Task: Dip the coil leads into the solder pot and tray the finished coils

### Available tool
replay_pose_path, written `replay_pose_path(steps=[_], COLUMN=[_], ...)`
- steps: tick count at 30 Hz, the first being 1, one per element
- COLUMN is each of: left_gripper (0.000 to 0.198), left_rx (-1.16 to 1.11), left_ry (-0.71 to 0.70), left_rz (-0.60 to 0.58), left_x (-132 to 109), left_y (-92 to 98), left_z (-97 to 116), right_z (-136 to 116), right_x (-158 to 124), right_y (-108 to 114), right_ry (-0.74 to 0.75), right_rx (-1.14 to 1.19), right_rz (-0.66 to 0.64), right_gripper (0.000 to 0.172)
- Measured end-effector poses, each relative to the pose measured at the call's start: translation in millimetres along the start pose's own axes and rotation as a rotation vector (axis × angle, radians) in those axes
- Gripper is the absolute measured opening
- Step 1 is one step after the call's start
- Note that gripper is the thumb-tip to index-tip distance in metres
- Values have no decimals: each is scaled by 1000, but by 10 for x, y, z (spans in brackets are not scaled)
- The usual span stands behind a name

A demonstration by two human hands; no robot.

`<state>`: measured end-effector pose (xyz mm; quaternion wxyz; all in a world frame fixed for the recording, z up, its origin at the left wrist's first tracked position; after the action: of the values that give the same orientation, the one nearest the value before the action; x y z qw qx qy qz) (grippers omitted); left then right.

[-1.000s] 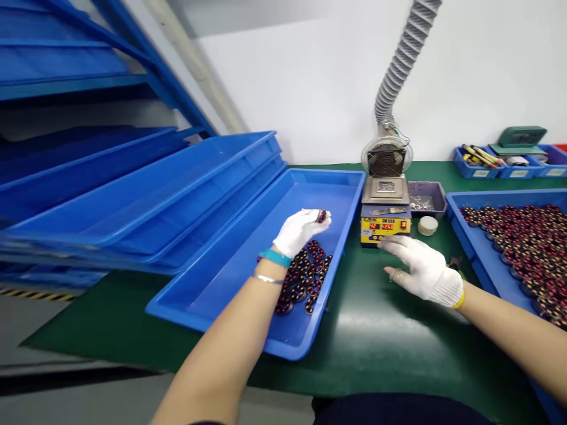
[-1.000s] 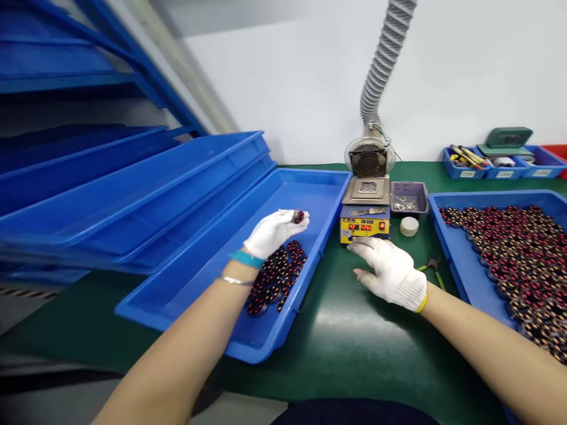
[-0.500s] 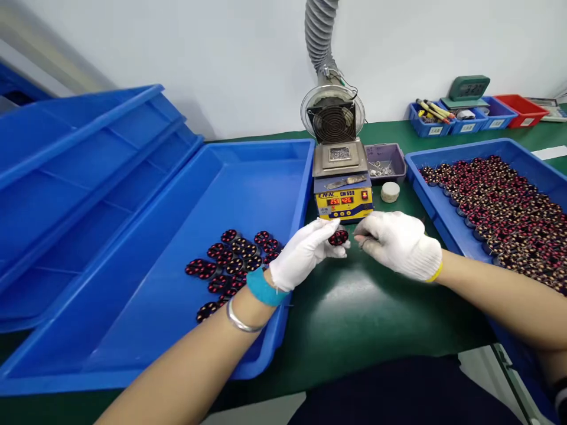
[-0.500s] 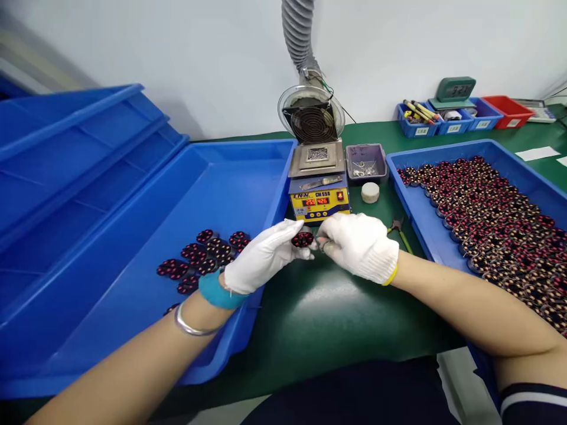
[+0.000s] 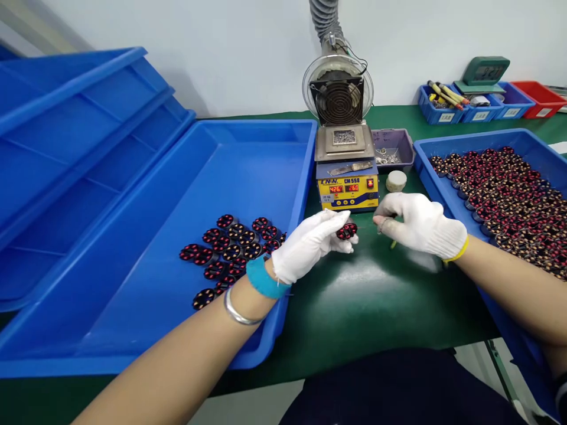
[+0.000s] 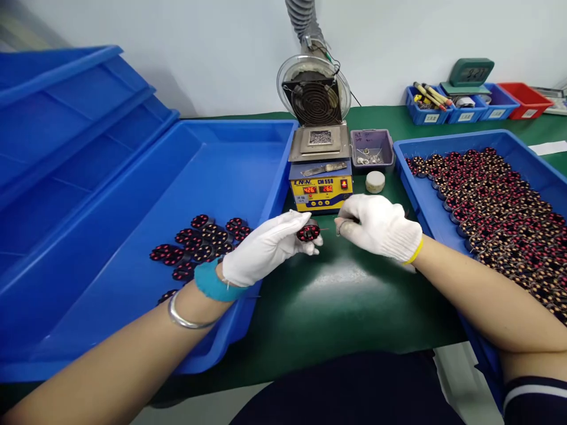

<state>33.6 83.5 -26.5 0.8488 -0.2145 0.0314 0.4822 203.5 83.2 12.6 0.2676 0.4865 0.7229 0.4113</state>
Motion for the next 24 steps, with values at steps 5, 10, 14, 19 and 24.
replay_pose_path(steps=[5,10,14,19,24], left_gripper=[26,61,74,40,25], left_rx=[28,435,859,889,736], left_ry=[35,-227,-418,-279,6], left_rz=[-40,131,101,204,22], left_x=[-4,-102,-166,-149,-217], left_y=[-25,-24,-140,-104,-98], left_z=[-45,35,85,96,145], right_z=[-35,-17,-68,-109,-17], right_x=[50,40,-28,-89,-39], right_y=[-188,-226,-123,-49,-57], right_ry=[78,52,110,108,8], right_rx=[338,369,285,79,227], right_rz=[-69,-58,43,124,153], right_gripper=[39,29,28,27,26])
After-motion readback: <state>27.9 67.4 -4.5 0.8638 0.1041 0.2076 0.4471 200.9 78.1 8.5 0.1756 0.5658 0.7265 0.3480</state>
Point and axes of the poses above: each hand's wrist, its own x-axis towards the middle knuckle, its own y-axis out of the back of the hand, z = x × y, the point moved 4 cm from there along x, towards the middle knuckle, and after that the axes turned 4 degrees about -z, right-handed, at the moved point
